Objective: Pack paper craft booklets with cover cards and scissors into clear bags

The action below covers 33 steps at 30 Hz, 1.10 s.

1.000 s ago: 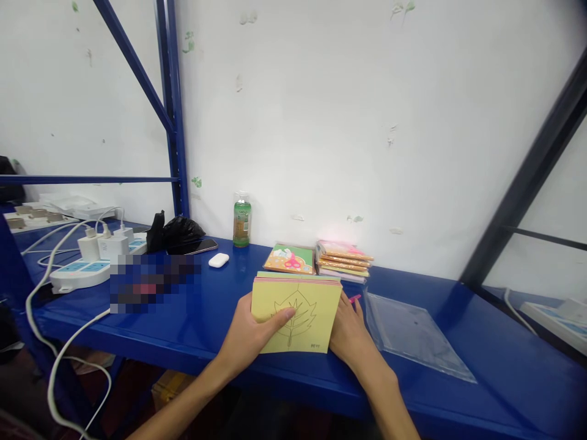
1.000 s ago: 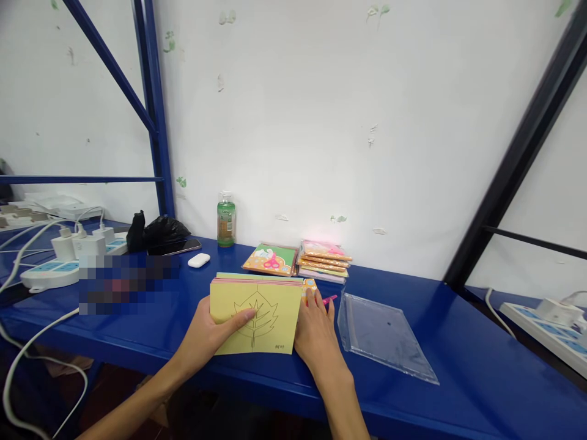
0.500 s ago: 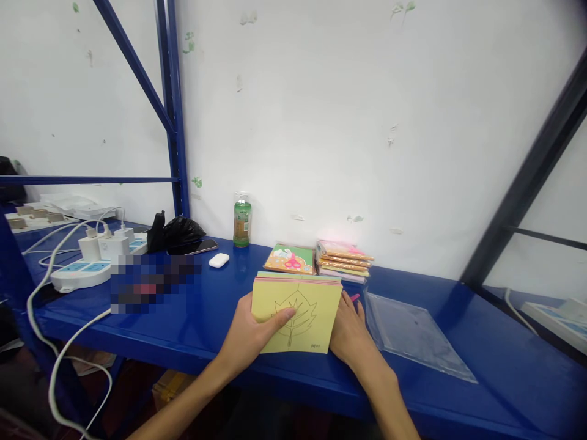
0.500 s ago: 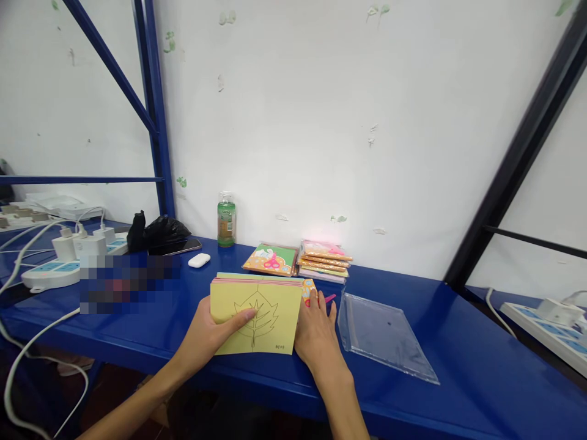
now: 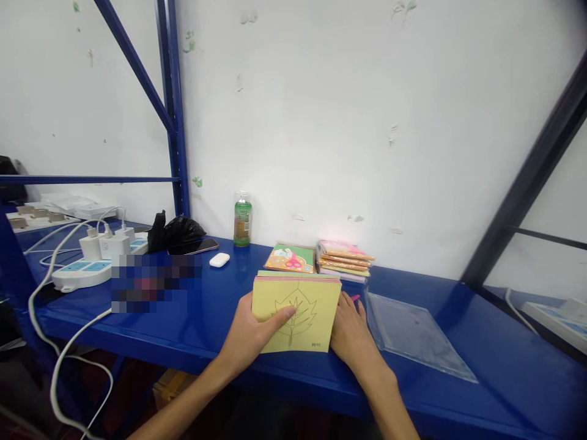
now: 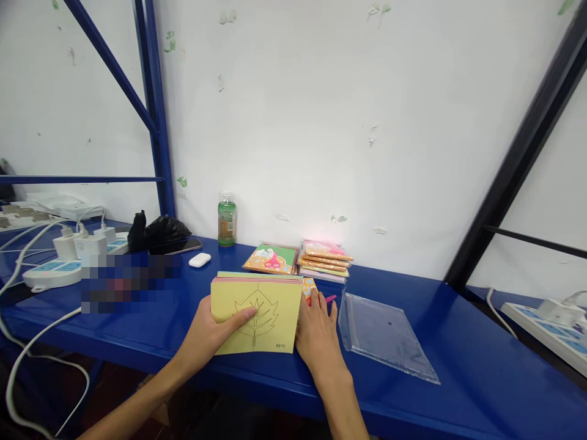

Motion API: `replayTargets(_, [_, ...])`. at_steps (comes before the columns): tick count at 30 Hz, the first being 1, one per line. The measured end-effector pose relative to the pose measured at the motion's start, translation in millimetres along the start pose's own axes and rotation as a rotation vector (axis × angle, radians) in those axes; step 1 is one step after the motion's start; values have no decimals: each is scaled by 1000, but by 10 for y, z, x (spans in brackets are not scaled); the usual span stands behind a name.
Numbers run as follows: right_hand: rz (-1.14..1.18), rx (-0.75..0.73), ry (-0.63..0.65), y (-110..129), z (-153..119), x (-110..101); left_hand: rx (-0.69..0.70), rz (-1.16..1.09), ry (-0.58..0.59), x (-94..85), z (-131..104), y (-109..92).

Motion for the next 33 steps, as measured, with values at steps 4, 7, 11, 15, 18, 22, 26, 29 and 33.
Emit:
replayTargets(4, [-16, 90, 20, 16, -13, 4, -8, -12, 4, -5, -2, 8])
replayTargets(7, [-29, 139, 19, 31, -26, -18, -8, -22, -3, -6, -7, 5])
replayTargets(11, [-25, 149, 23, 44, -30, -43, -6, -31, -7, 5, -8, 8])
replayTargets(15, [-2, 119, 24, 33, -19, -49, -4, -53, -26, 22, -6, 14])
replayTargets(18, [13, 96, 13, 22, -17, -46, -5, -54, -27, 29, -5, 18])
replayTargets(22, [30, 75, -13, 25, -14, -56, 1, -44, -24, 23, 1, 29])
replayTargets(26, [46, 34, -39, 14, -1, -66, 9, -27, -13, 11, 8, 36])
replayTargets(29, [59, 2, -59, -7, 6, -58, 7, -12, 3, 11, 9, 34])
replayTargets(33, [78, -5, -89, -11, 7, -42, 11, -20, -28, 13, 7, 31])
Point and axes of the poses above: each hand's wrist, its own z-axis towards the middle knuckle, its own x-axis out of the palm, y = z × x, the point moved 2 cm from there along z, towards the middle knuckle, and after that the axes turned 5 degrees about z, right-handed, at the moved point
